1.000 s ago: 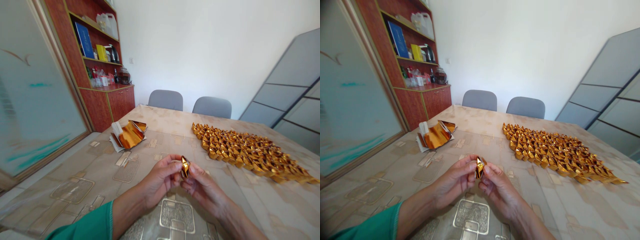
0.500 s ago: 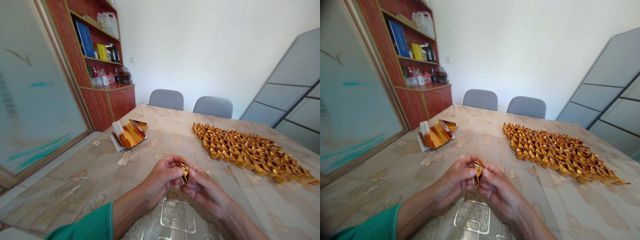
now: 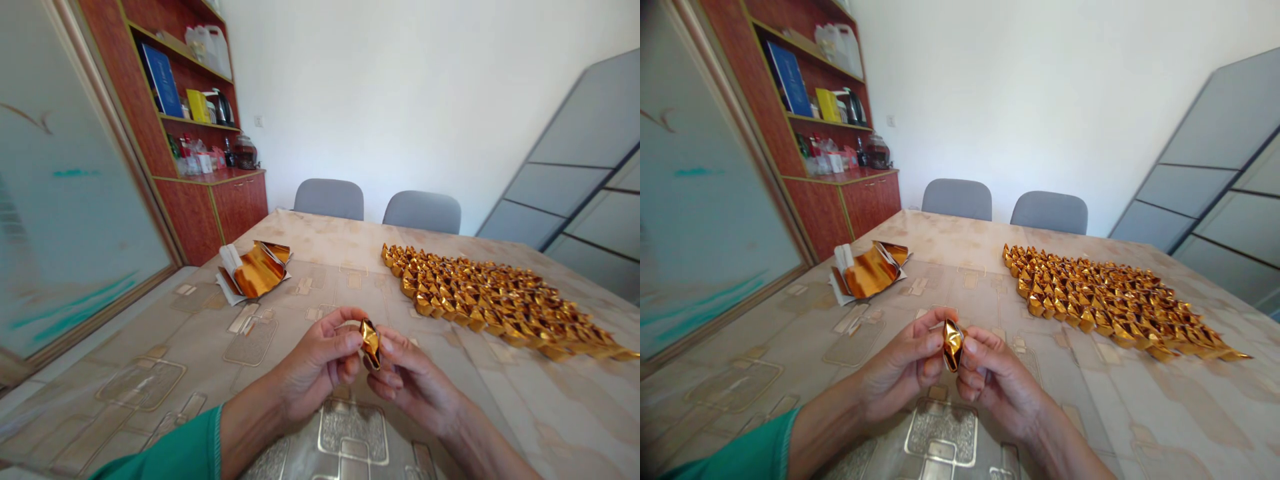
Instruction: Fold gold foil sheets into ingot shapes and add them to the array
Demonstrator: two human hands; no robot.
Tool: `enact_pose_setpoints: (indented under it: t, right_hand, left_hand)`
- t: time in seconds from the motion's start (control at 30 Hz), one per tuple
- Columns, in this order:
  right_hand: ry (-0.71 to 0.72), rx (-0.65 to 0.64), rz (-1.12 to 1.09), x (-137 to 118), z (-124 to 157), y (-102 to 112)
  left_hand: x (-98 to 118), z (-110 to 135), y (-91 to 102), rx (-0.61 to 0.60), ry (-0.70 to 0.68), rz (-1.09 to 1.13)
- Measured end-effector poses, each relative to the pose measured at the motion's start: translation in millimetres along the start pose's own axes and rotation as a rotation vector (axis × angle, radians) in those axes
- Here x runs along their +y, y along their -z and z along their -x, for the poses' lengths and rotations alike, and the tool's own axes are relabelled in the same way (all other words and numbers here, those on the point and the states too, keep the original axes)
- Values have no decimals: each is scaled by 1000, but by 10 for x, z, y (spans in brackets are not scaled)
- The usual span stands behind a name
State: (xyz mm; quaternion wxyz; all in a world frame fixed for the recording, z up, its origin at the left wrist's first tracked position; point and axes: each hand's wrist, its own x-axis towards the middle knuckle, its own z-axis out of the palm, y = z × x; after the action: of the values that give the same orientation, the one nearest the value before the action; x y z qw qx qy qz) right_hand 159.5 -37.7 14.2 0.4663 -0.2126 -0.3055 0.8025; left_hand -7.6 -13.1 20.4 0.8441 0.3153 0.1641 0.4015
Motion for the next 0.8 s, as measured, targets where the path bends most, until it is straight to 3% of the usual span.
enact_pose_setpoints:
  t: [0.17, 0.47, 0.67, 0.8]
  right_hand:
    - [3, 21, 9, 22, -3, -14]
    - [-36, 89, -148, 67, -30, 16]
    - [-31, 73, -119, 89, -35, 23]
    - [-27, 80, -90, 99, -41, 27]
  left_hand:
    - [9, -14, 2, -15, 10, 11]
    - [76, 0, -25, 84, 42, -67]
    - [74, 2, -55, 83, -32, -286]
    - [66, -5, -82, 159, -70, -395]
